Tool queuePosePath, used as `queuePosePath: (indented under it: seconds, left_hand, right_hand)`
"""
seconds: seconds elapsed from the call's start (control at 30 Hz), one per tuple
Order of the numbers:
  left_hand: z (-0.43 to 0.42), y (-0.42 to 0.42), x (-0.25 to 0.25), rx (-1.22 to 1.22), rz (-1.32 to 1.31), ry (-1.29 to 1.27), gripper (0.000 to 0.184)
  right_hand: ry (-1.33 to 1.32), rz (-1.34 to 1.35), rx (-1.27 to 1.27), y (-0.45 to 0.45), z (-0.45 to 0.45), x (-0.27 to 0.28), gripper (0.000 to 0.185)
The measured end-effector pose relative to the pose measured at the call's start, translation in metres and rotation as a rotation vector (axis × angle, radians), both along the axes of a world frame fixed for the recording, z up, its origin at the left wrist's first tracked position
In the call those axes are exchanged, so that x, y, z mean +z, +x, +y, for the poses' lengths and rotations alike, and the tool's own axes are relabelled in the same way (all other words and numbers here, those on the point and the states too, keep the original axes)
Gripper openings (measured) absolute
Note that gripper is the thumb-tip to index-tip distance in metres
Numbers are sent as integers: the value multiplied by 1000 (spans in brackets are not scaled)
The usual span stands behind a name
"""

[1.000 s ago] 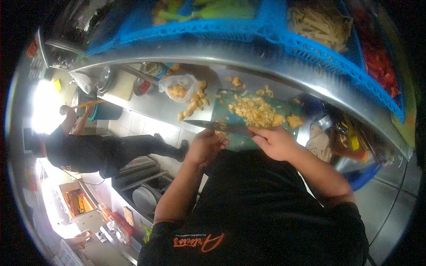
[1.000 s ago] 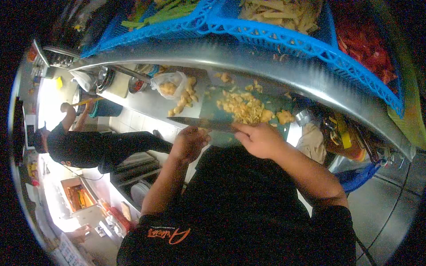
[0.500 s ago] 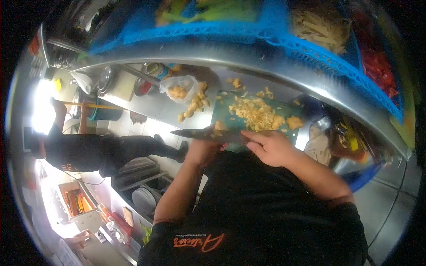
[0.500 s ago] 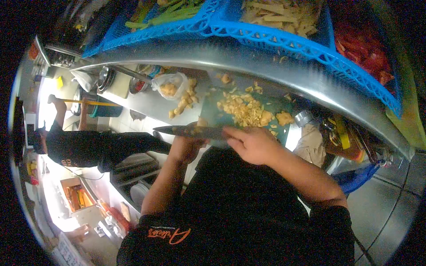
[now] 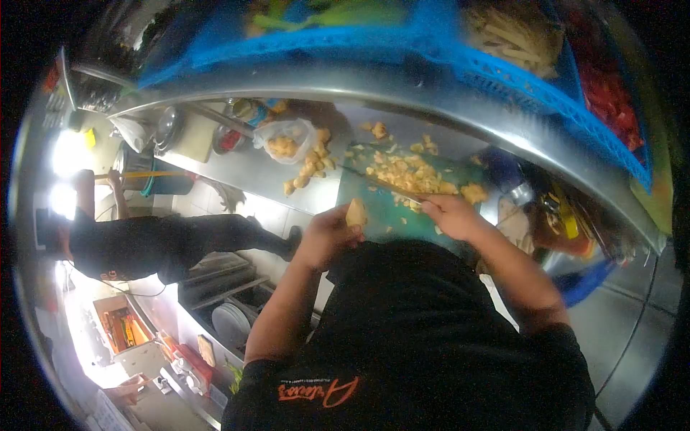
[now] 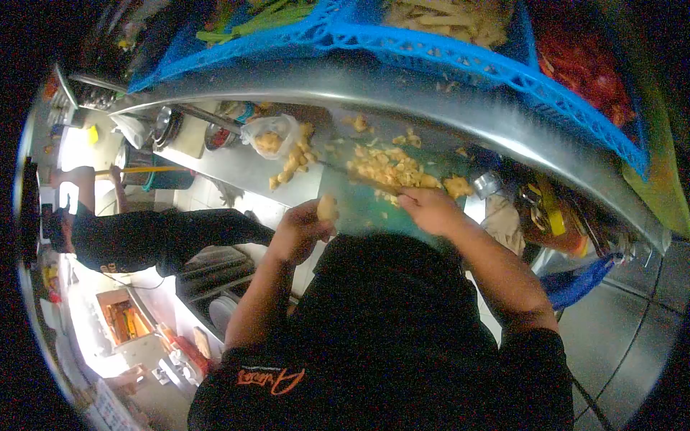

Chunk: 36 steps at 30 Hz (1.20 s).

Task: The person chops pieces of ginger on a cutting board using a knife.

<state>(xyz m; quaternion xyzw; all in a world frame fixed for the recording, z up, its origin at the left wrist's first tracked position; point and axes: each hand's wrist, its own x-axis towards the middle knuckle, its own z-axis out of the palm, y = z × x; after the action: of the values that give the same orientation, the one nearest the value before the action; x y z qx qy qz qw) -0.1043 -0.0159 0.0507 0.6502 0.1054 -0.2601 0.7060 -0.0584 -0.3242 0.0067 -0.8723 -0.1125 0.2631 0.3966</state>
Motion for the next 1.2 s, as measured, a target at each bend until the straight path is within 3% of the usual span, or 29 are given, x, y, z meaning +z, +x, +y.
queuePosePath:
  seconds: [0.1, 0.2, 0.3, 0.57, 0.63, 0.7, 0.87, 0.93, 1.0, 1.07, 1.2]
  left_hand:
    - [6, 0, -3, -1, -72, -12, 48]
    - [2, 4, -7, -3, -89, 138, 48]
    - [3, 8, -28, -3, -132, 295, 48]
    - [39, 78, -57, 45, -656, 1260, 32]
    - [54, 97, -79, 47, -724, 1334, 32]
    - [59, 113, -80, -79, -711, 1405, 31]
    - [27, 106, -65, 90, -979, 1141, 39]
    - [-9, 74, -46, -83, -1096, 1167, 41]
    - [-38, 52, -46, -413, -1287, 1034, 55]
    - [-69, 44, -30, -692, -1141, 934, 61]
    - [-67, 63, -61, -759, -1081, 1231, 74]
  right_hand:
    - [60, 20, -94, -17, -1, 14, 40]
    - [159, -46, -147, -30, 12, 28, 42]
    - [16, 67, -179, -21, 8, 25, 44]
    - [14, 185, -275, -26, -37, -6, 44]
    - [55, 216, -267, -30, -38, -1, 44]
    - [15, 18, -248, -38, -37, -7, 43]
    - [-274, -63, -173, -51, -35, 37, 54]
    - [-332, -76, -175, -54, -37, 32, 51]
    - [-378, -84, -139, -52, -34, 35, 50]
    - [-413, -83, -81, -47, -29, 52, 49]
    - [-503, -59, -32, -42, -54, 88, 50]
